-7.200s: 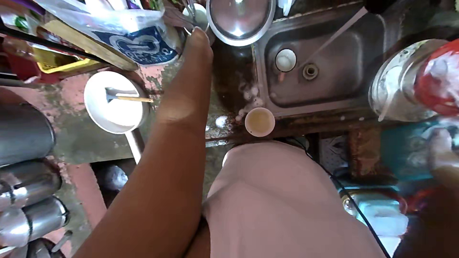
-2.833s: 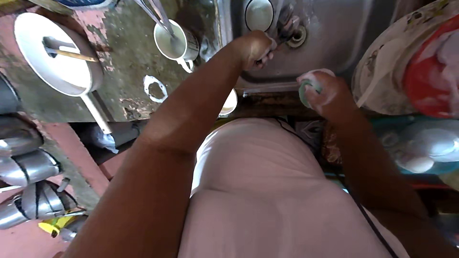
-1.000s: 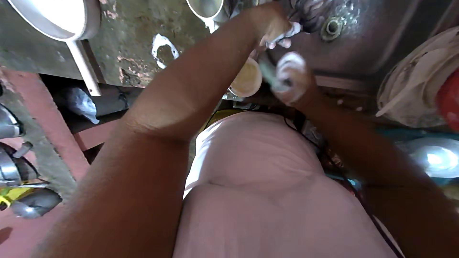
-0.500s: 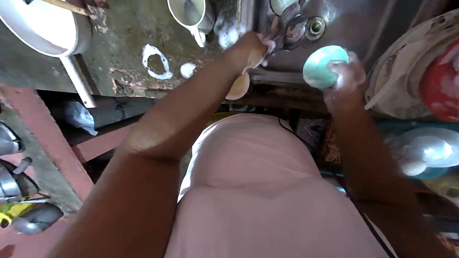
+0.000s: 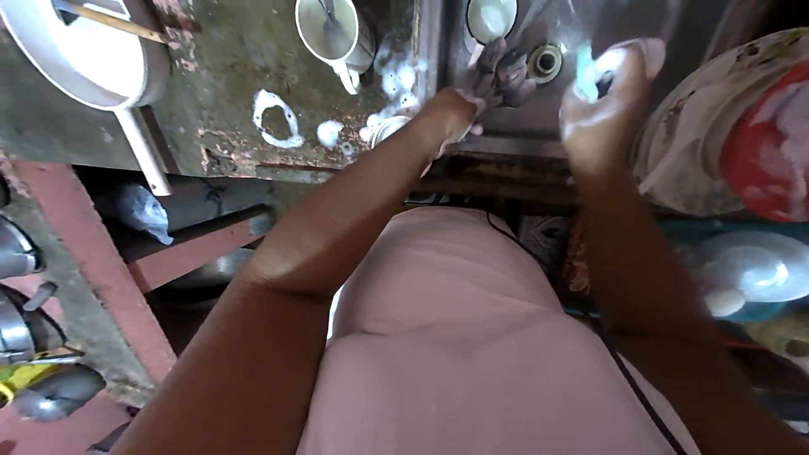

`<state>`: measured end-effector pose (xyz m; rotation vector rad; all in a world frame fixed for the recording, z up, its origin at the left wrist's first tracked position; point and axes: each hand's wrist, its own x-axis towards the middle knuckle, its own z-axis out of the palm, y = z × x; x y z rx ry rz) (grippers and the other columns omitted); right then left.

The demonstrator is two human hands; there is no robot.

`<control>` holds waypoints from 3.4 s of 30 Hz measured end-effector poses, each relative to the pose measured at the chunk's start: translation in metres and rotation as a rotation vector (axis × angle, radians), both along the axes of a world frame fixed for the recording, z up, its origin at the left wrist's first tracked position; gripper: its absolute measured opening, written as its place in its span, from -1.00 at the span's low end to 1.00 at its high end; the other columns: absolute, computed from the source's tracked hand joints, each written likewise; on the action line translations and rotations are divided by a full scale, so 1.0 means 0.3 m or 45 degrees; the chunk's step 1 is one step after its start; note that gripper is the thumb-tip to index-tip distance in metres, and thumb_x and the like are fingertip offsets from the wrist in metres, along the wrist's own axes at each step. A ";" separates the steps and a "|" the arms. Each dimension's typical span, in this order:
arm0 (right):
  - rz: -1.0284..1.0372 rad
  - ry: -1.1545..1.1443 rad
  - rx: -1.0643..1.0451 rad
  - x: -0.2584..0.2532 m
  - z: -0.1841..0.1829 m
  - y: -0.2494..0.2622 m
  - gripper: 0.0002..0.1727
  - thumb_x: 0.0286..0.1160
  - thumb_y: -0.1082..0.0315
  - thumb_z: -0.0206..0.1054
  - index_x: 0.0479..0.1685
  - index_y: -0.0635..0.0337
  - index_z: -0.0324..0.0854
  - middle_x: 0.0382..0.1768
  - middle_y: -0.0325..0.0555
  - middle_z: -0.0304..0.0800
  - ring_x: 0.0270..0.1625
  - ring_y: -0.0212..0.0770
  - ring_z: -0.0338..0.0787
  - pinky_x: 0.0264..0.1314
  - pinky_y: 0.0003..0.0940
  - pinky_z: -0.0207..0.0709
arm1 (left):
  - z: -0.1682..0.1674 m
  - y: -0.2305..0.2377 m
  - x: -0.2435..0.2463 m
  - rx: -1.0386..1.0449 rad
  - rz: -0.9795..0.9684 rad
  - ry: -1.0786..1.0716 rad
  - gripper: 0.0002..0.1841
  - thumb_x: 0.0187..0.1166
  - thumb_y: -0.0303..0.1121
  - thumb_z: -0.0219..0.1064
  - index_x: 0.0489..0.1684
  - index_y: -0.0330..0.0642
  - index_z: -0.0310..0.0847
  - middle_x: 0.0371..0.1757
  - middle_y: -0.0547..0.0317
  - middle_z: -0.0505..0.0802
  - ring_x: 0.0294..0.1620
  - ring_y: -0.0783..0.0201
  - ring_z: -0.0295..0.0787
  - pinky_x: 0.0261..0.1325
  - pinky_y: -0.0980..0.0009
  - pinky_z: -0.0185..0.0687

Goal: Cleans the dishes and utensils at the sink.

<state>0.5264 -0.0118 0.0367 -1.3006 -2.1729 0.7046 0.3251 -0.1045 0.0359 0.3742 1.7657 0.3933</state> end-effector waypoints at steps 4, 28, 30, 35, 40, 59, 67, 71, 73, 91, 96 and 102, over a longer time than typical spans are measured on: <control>0.237 -0.196 -0.121 -0.105 -0.018 0.000 -0.59 0.32 0.32 0.45 0.20 0.19 0.73 0.37 0.27 0.65 0.50 0.17 0.61 0.55 0.05 0.50 | 0.041 -0.004 0.036 -0.007 -0.008 -0.035 -0.65 0.78 -0.09 0.16 0.39 0.00 0.58 -0.19 0.22 0.80 -0.36 0.34 0.69 -0.28 0.35 0.65; 0.469 -0.430 -0.561 -0.387 -0.021 -0.051 -0.30 0.39 0.26 0.49 0.58 0.18 0.40 0.37 0.23 0.66 0.44 0.17 0.67 0.51 0.14 0.53 | 0.152 -0.227 -0.042 0.110 -0.017 0.261 -0.69 0.76 -0.20 0.17 0.22 -0.20 0.63 -0.17 -0.03 0.80 -0.24 0.10 0.76 -0.06 0.03 0.72; 0.337 -0.207 -0.564 -0.377 -0.045 -0.013 -0.33 0.39 0.36 0.45 0.58 0.24 0.41 0.31 0.21 0.72 0.37 0.06 0.75 0.47 0.04 0.61 | 0.156 -0.242 -0.050 0.138 0.009 0.242 -0.71 0.76 -0.23 0.18 0.19 -0.22 0.62 -0.22 0.00 0.79 -0.32 0.14 0.74 -0.14 0.08 0.72; -0.070 0.845 -1.584 -0.280 -0.107 0.011 -0.53 0.69 0.47 0.05 0.57 0.07 0.38 0.18 -0.04 0.72 0.14 -0.11 0.79 0.10 -0.06 0.78 | 0.143 -0.317 -0.061 0.326 0.311 -0.134 -0.75 0.81 -0.29 0.15 0.26 -0.15 0.59 -0.39 0.22 0.65 -0.56 0.40 0.48 -0.49 0.47 0.46; 0.253 1.636 -2.367 -0.289 -0.149 -0.095 -0.15 0.61 -0.49 -0.38 0.23 -0.01 0.54 0.10 -0.01 0.75 0.14 -0.06 0.76 0.14 0.04 0.71 | 0.130 -0.314 -0.025 0.356 0.358 -0.504 -0.65 0.89 -0.08 -0.02 0.17 -0.06 0.63 -0.42 0.33 0.69 -0.69 0.52 0.32 -0.65 0.60 0.23; 0.229 1.733 -2.110 -0.335 -0.174 -0.067 -0.28 0.77 -0.30 -0.38 -0.03 0.05 0.56 -0.24 -0.14 0.73 -0.14 -0.26 0.76 -0.05 -0.23 0.72 | 0.113 -0.334 -0.065 0.353 0.177 -0.177 -0.54 0.86 0.05 0.03 -0.01 -0.11 0.72 -0.38 0.24 0.78 -0.65 0.43 0.40 -0.57 0.48 0.33; 0.485 1.506 -1.984 -0.279 -0.191 -0.100 -0.80 0.63 0.24 0.20 0.07 -0.03 0.66 -0.11 -0.26 0.84 -0.01 -0.38 0.80 0.10 -0.35 0.74 | 0.155 -0.333 -0.109 0.444 -0.100 0.173 -0.72 0.79 -0.19 0.15 0.05 -0.13 0.75 -0.22 0.13 0.84 -0.31 0.30 0.74 -0.14 0.18 0.73; 0.008 1.404 -1.933 -0.254 -0.261 -0.129 -0.59 0.82 0.28 -0.28 0.21 0.08 0.52 -0.05 -0.17 0.77 0.07 -0.31 0.75 0.19 -0.30 0.69 | 0.174 -0.333 -0.109 0.506 -0.091 0.164 -0.69 0.77 -0.31 0.13 0.34 -0.15 0.63 -0.09 0.05 0.81 -0.30 0.27 0.72 -0.18 0.19 0.73; -0.237 1.399 -1.925 -0.262 -0.265 -0.129 -0.57 0.87 0.22 -0.30 0.14 0.14 0.52 -0.08 -0.07 0.75 0.04 -0.21 0.75 0.17 -0.18 0.69 | 0.179 -0.329 -0.107 0.501 -0.083 0.139 -0.63 0.80 -0.31 0.11 0.52 -0.09 0.52 0.08 0.07 0.83 -0.20 0.31 0.77 -0.07 0.24 0.77; 0.512 1.414 -2.101 -0.337 -0.093 -0.065 -0.50 0.75 0.27 0.04 0.59 0.29 0.33 0.35 0.17 0.70 0.20 -0.06 0.83 0.15 -0.26 0.78 | 0.146 -0.274 -0.063 0.474 0.091 -0.157 -0.62 0.91 -0.17 -0.05 -0.05 -0.18 0.67 -0.36 0.20 0.78 -0.59 0.40 0.59 -0.50 0.46 0.58; 0.443 1.435 -1.679 -0.320 -0.147 -0.078 -0.40 0.71 0.48 0.18 0.70 0.43 0.16 0.41 0.35 0.63 0.36 0.22 0.76 0.41 0.06 0.71 | 0.158 -0.272 -0.074 0.440 0.095 -0.243 -0.80 0.82 -0.30 0.12 0.04 -0.14 0.64 -0.43 0.28 0.65 -0.63 0.47 0.40 -0.57 0.53 0.38; 0.318 1.240 -1.739 -0.307 -0.050 -0.051 -0.56 0.78 0.37 0.17 0.54 0.39 0.40 0.27 0.26 0.76 0.27 0.13 0.82 0.33 0.03 0.75 | 0.117 -0.298 -0.083 0.417 0.135 -0.332 -0.74 0.78 -0.14 0.23 -0.05 -0.13 0.71 -0.46 0.30 0.73 -0.68 0.51 0.36 -0.62 0.57 0.28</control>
